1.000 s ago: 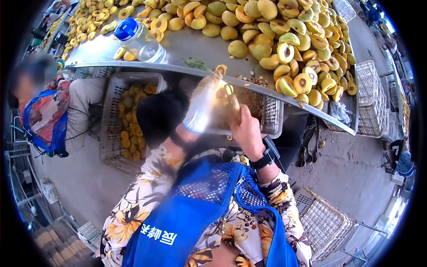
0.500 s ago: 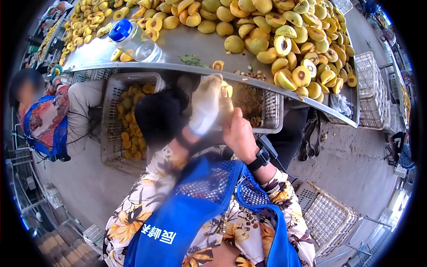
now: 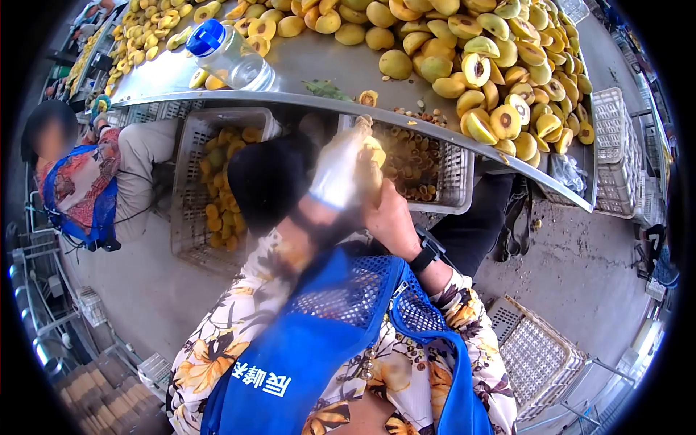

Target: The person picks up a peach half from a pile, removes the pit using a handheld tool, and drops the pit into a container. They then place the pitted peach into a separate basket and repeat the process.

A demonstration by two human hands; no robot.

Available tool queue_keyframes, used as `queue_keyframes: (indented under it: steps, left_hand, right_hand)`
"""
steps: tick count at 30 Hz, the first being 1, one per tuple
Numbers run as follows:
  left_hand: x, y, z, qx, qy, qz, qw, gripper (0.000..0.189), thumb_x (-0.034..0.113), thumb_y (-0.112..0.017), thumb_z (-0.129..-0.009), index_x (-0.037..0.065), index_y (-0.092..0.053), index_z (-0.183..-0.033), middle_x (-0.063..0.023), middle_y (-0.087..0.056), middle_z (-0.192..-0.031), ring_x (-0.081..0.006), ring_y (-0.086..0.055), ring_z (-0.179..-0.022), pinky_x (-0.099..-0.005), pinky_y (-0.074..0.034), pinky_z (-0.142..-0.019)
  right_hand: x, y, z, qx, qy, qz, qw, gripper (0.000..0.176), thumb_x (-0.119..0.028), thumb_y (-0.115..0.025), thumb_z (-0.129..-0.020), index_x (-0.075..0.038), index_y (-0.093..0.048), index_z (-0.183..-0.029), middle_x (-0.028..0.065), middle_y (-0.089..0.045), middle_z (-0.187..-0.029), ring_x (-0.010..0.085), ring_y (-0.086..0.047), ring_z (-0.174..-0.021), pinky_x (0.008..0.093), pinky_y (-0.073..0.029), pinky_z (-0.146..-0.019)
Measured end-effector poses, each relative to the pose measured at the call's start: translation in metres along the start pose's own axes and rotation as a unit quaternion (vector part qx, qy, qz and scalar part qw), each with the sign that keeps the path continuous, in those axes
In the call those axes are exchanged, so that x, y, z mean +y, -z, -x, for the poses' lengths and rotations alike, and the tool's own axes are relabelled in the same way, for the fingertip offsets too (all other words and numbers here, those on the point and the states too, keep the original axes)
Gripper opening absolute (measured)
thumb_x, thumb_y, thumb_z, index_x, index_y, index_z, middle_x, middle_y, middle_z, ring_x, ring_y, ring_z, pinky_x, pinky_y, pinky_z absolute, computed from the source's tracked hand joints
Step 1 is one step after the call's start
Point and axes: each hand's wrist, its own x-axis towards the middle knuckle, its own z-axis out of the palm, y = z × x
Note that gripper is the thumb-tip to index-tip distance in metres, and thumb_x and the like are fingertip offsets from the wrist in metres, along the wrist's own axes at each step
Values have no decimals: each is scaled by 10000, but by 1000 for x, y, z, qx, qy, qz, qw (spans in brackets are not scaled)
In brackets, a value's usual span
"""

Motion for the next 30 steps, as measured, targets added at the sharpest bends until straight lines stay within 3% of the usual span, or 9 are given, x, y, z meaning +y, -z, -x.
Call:
queue_keyframes:
  steps: [3,6,11,15,18,20,23,27,30]
  left_hand:
    - [1,5,-13,-28,125,110,986,234,261,-567,-901,29,-601,-890,-42,-588,-755,-125,-562,-634,-259,-472,-581]
    - [6,-9,-2,-16,8,-34,999,241,246,-559,-903,11,-605,-925,-51,-601,-790,-131,-572,-651,-251,-478,-596]
    - [3,0,-14,-115,-87,-147,979,257,240,-552,-905,2,-624,-971,-54,-620,-839,-123,-586,-694,-241,-472,-610]
    - [3,-5,-9,-85,-41,-69,993,180,181,-574,-887,11,-593,-942,-65,-576,-711,-136,-548,-597,-250,-428,-514]
    - [10,-16,-5,-45,-24,-67,996,164,166,-582,-879,10,-590,-931,-67,-567,-677,-145,-537,-558,-255,-420,-487]
    - [3,-12,-11,-66,-15,-34,997,157,161,-593,-873,9,-595,-912,-62,-557,-657,-146,-525,-531,-254,-407,-470]
    - [7,-13,-8,-52,9,-108,993,186,189,-573,-886,21,-632,-938,-37,-601,-738,-110,-556,-640,-240,-434,-552]
    - [22,-35,-2,1,38,-229,973,215,209,-537,-909,27,-647,-942,-32,-631,-811,-98,-577,-689,-239,-459,-589]
    - [-3,-9,-13,-81,-16,-106,991,236,238,-527,-920,32,-639,-949,-43,-634,-824,-100,-574,-669,-232,-464,-571]
  right_hand:
    - [2,-3,0,-2,-10,9,1000,287,-182,-554,-831,64,-477,-958,322,-583,-838,482,-565,-833,454,-466,-711]
    - [-1,1,1,-9,-22,14,1000,305,-188,-560,-826,70,-481,-969,323,-583,-851,476,-571,-842,445,-469,-720]
    - [-1,3,2,-11,-10,-10,1000,300,-173,-554,-817,73,-484,-974,302,-592,-838,433,-598,-811,423,-476,-717]
    - [6,0,0,-10,-13,-61,998,264,-146,-572,-801,57,-488,-947,303,-581,-780,459,-593,-755,451,-475,-665]
    - [22,-7,-4,-25,-29,-93,995,271,-146,-574,-799,57,-497,-962,283,-590,-792,420,-606,-753,432,-478,-671]
    - [22,-5,-4,-36,-38,-110,993,273,-143,-573,-798,54,-502,-973,271,-594,-799,395,-612,-759,421,-480,-678]
    - [22,-5,-3,-37,-22,-119,992,241,-126,-562,-806,36,-508,-976,225,-596,-762,321,-617,-696,388,-484,-625]
    - [6,3,1,-108,-97,-240,960,227,-101,-513,-858,9,-436,-1040,19,-486,-599,81,-420,-378,234,-352,-343]
    - [4,6,0,-132,-115,-289,941,192,-80,-503,-859,-17,-438,-1028,2,-457,-584,71,-389,-373,226,-327,-336]
